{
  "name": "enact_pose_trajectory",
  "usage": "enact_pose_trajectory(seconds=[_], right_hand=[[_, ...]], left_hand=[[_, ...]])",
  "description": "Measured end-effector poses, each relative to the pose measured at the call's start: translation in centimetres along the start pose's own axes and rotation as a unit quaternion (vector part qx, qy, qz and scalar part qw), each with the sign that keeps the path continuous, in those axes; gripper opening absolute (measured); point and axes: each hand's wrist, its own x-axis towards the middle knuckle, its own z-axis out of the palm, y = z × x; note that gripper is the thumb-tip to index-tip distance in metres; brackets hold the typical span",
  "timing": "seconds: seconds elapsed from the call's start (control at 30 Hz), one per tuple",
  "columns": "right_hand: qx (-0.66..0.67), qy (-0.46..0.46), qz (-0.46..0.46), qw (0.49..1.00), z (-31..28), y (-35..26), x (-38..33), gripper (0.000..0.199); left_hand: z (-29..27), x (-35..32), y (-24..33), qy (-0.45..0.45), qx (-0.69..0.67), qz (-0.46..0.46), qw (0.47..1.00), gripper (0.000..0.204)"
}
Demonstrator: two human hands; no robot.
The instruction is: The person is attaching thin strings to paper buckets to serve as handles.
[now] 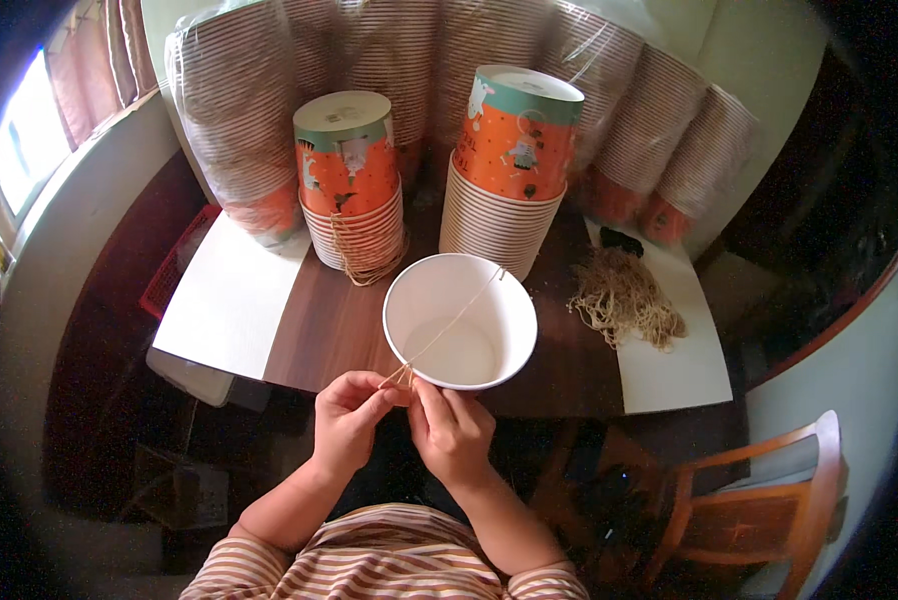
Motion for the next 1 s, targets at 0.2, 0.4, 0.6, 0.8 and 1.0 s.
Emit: enact_pose_trajectory(seconds=[0.2, 0.4, 0.6, 0.8, 1.0], right_hand=[[0.157, 0.002, 0.055, 0.986, 1.5, 0.4, -0.1, 0.022], [0.468, -0.086, 0.231, 0.848, 1.1, 0.6, 0.3, 0.017], [0.529, -0.091, 0.308, 0.785, 1.6, 0.1, 0.3, 0.014], [0.602, -0.077, 0.401, 0.686, 1.1, -0.3, 0.9, 0.014], [0.624, -0.091, 0.465, 0.621, 1.8, 0.1, 0.1, 0.016]], left_hand=[[-0.8, 0.6, 0.5, 0.027, -0.112, -0.100, 0.988, 0.008], [-1.1, 0.5, 0.0, 0.026, -0.097, -0.076, 0.992, 0.008], [-0.7, 0.3, 0.0, 0.034, 0.016, 0.007, 0.999, 0.009], [-0.8, 0.0, 0.3, 0.042, 0.138, 0.078, 0.986, 0.008], [-1.1, 0.2, 0.5, 0.026, 0.327, 0.216, 0.920, 0.016]])
